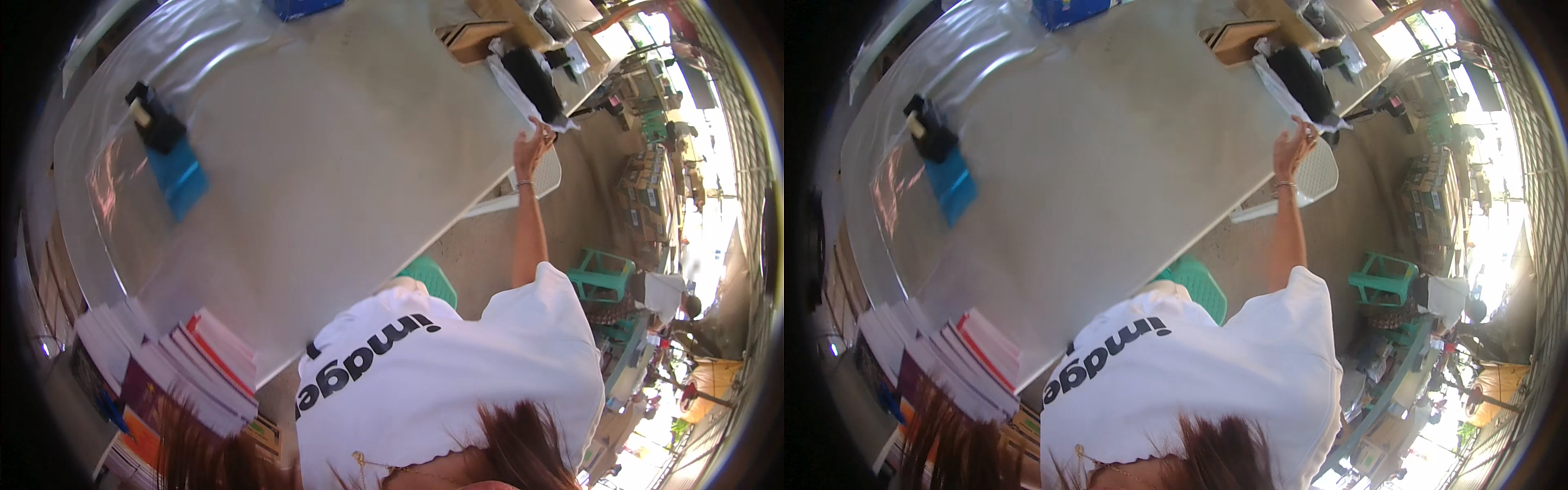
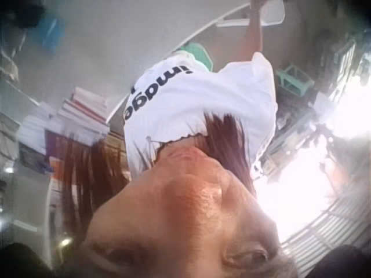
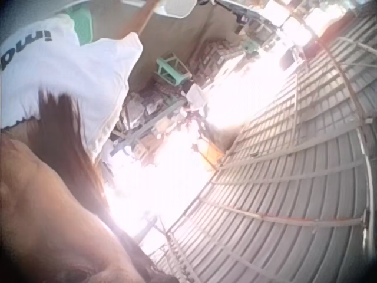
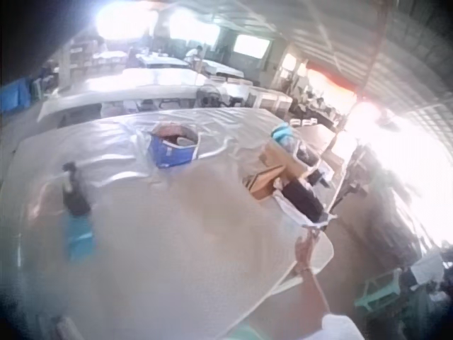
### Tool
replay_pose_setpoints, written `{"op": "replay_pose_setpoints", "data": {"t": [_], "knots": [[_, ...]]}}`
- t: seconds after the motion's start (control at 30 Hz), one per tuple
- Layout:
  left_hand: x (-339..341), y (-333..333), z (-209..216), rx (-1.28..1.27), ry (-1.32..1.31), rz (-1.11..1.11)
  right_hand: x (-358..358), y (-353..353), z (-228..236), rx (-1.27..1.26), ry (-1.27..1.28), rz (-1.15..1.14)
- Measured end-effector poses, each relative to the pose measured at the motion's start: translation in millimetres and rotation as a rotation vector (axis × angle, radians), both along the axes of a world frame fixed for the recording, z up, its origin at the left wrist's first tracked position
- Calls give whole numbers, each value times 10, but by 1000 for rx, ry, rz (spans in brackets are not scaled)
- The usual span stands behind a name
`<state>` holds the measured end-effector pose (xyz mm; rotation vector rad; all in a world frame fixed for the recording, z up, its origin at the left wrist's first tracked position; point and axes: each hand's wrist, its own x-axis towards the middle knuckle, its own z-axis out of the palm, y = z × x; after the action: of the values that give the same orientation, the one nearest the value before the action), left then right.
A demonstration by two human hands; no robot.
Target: The person performs spiral binding on books by hand, inserting a plastic spiral through the pre-punched holes of a book cover and pages, using pliers to trim the excess spiral, and placing the bound books onto a stack.
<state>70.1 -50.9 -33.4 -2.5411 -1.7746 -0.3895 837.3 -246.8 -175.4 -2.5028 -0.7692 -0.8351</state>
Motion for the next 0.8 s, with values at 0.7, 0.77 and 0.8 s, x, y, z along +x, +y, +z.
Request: {"op": "replay_pose_setpoints", "data": {"t": [0.7, 0.77, 0.8], "knots": [[756, 94, -63, 228, 76, 388, 2511, 268, 190, -552, 551, 58], [731, 86, -95, 240, 61, 398, 2498, 217, 172, -556, 520, 62], [725, 91, -124, 243, 53, 400, 2493, 183, 176, -557, 504, 63]]}}
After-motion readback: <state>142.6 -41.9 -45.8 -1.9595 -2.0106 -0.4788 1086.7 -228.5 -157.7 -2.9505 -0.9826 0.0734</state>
